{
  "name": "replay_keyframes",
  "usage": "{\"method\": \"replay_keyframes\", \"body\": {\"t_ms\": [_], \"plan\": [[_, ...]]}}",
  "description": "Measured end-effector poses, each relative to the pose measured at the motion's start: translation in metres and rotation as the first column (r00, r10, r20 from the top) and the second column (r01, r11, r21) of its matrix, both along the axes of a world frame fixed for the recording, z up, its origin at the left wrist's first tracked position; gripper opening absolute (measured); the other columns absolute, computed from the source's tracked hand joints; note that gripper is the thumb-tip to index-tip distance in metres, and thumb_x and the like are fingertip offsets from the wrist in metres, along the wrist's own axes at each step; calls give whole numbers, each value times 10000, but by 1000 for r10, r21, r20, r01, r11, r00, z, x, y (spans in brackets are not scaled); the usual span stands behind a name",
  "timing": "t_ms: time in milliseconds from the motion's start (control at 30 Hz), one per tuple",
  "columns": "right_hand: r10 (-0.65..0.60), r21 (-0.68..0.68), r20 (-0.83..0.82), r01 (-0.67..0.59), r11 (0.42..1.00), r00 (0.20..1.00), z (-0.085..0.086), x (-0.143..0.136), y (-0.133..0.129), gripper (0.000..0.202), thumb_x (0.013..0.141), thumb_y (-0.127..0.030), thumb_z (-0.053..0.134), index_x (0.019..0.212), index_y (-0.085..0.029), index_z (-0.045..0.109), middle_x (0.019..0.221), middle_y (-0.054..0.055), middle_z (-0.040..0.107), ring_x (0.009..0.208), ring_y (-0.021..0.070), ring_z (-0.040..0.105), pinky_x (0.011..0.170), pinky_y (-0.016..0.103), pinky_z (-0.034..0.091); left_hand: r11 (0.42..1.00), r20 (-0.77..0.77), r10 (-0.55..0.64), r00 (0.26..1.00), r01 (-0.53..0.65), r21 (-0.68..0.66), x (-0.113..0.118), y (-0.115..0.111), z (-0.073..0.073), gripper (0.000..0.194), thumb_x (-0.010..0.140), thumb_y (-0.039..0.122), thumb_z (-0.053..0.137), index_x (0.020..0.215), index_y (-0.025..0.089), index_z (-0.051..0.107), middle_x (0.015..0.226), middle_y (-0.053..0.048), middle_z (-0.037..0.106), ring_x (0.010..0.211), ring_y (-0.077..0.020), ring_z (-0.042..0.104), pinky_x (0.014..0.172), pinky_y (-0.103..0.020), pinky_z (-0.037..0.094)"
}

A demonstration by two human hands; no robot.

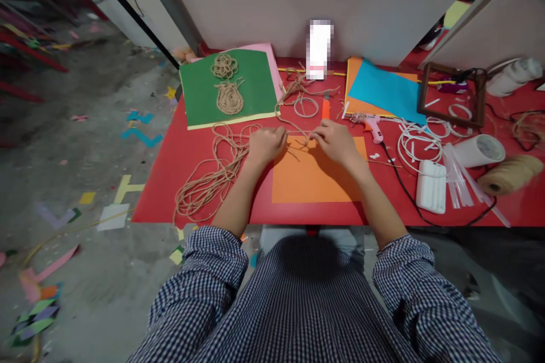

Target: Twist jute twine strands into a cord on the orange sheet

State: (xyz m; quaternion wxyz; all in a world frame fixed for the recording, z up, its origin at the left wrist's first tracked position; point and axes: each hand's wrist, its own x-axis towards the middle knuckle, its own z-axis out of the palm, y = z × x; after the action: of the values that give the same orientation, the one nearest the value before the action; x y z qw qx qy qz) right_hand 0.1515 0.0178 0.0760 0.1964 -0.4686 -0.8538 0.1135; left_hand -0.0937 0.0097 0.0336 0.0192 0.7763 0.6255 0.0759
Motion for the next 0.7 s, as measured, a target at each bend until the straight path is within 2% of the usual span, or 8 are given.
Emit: {"method": "replay_keyframes", "body": {"t_ms": [67,133,267,333,400,500,600,700], "plan": [[-25,-49,-92,21,999,995,5,18,1,410,1078,-397,504,936,-182,824,914,112,678,830,235,599,749,370,411,998,-3,63,998,-63,-23,-2,1,2,507,1089,428,278,1162,180,714,1103,-197,755,1017,-352,705,823,-421,473],[-12,-135,-207,-16,991,978,14,35,2,460,1061,-493,535,862,-193,821,856,91,682,814,222,607,755,358,418,992,0,116,993,-116,-42,-2,1,4,490,1084,402,286,1195,167,702,1153,-211,738,1047,-369,700,835,-435,485],[95,-324,-513,-295,899,853,38,57,-4,513,950,-689,647,810,-221,801,740,43,654,702,181,555,684,334,410,977,5,195,981,-194,-94,3,-2,12,453,1060,343,327,1283,149,669,1281,-249,671,1119,-394,678,873,-461,499],[87,-267,-680,-356,896,728,48,62,-9,550,914,-740,661,708,-238,750,660,29,579,648,177,511,651,343,406,967,14,227,974,-224,-123,3,-3,15,454,1052,339,337,1311,151,660,1326,-257,645,1157,-400,661,911,-475,498],[49,-196,-795,-332,923,605,56,63,-12,620,886,-812,629,619,-253,668,595,17,476,602,181,464,615,356,403,955,32,270,962,-264,-136,1,-3,17,466,1051,355,332,1320,154,656,1335,-258,641,1187,-407,643,946,-491,493],[-1,-162,-860,-271,949,511,61,60,-14,622,882,-818,625,604,-261,620,586,7,405,574,179,412,565,347,377,926,72,365,928,-354,-130,-5,-1,16,490,1045,387,331,1343,143,635,1332,-273,646,1203,-430,627,960,-514,490],[-15,-193,-831,-263,945,556,66,53,-19,508,937,-688,670,697,-240,696,642,4,480,593,148,404,555,306,342,909,146,414,899,-399,-123,-13,1,12,493,1003,395,444,1392,129,589,1348,-280,639,1186,-442,627,954,-520,488],[19,-224,-736,-271,936,676,74,46,-25,478,977,-646,655,785,-218,750,670,-2,524,618,126,419,570,284,336,936,301,349,887,-315,-156,-24,4,13,523,940,398,585,1410,168,574,1311,-215,662,1141,-388,638,964,-481,489]]}}
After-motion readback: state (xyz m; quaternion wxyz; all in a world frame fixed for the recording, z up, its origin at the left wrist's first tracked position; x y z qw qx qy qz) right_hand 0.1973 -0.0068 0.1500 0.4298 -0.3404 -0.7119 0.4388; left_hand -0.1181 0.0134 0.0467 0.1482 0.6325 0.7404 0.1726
